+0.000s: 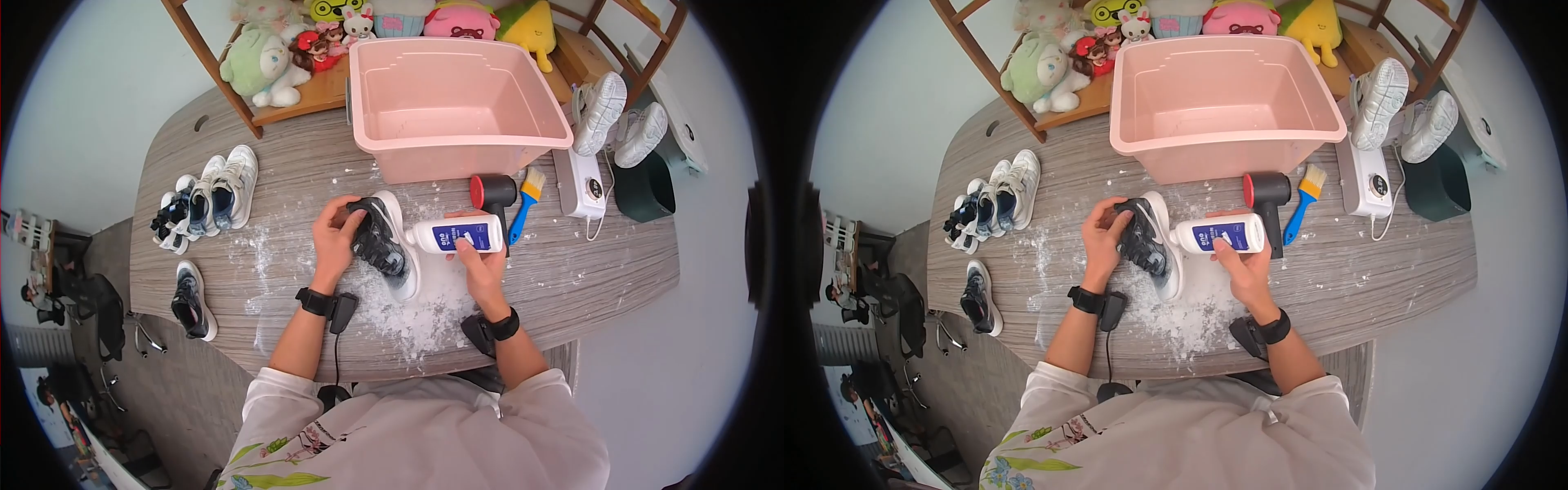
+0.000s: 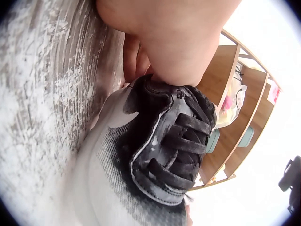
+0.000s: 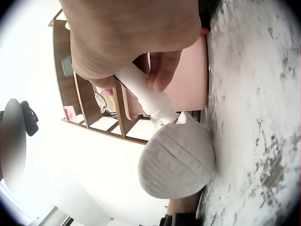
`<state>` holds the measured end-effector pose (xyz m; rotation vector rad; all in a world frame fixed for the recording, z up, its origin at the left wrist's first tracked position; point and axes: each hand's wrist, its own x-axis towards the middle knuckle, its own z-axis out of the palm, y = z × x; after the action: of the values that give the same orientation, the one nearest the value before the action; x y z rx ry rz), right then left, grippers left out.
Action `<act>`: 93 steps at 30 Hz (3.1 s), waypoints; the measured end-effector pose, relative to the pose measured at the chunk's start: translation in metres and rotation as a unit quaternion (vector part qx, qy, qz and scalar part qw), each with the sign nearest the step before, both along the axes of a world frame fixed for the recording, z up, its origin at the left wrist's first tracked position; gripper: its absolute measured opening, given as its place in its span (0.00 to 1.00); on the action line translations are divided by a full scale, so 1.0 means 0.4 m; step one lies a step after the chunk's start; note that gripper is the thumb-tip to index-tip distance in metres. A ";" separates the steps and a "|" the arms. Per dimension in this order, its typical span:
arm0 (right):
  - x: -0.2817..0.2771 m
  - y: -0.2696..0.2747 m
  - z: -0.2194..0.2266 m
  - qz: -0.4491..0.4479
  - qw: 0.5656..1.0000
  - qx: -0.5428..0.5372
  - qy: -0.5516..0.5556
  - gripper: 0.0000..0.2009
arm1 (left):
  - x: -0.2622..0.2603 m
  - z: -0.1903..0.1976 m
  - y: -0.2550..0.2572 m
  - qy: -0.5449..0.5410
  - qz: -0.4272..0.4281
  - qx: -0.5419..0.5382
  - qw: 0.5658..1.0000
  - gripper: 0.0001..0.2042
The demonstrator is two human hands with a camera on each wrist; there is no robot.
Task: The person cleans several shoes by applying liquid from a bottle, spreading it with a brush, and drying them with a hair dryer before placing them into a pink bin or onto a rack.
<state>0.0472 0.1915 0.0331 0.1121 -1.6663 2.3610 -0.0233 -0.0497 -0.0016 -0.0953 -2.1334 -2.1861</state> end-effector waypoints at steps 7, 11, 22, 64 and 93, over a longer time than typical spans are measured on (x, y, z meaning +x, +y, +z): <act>-0.011 0.033 -0.040 -0.063 0.993 -0.101 0.024 0.21 | -0.009 -0.022 -0.004 0.046 0.032 -0.002 0.998 0.12; -0.005 0.007 0.010 -0.064 0.997 -0.038 -0.023 0.17 | -0.007 -0.018 -0.001 0.054 0.066 -0.015 0.996 0.11; -0.012 0.021 -0.018 -0.091 0.995 -0.034 0.017 0.15 | -0.011 -0.011 -0.002 0.091 0.145 -0.049 0.984 0.08; -0.030 0.226 0.092 -0.315 0.632 0.665 -0.243 0.35 | 0.004 0.013 0.006 0.146 -0.115 -0.168 0.968 0.35; 0.131 0.091 -0.120 -0.156 0.950 0.247 -0.113 0.21 | 0.011 0.010 -0.001 0.115 -0.070 -0.115 0.984 0.32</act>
<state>0.0997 0.2278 -0.0148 -0.3228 -2.1669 1.7410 -0.0190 -0.0500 0.0026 -0.5029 -2.2924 -1.8750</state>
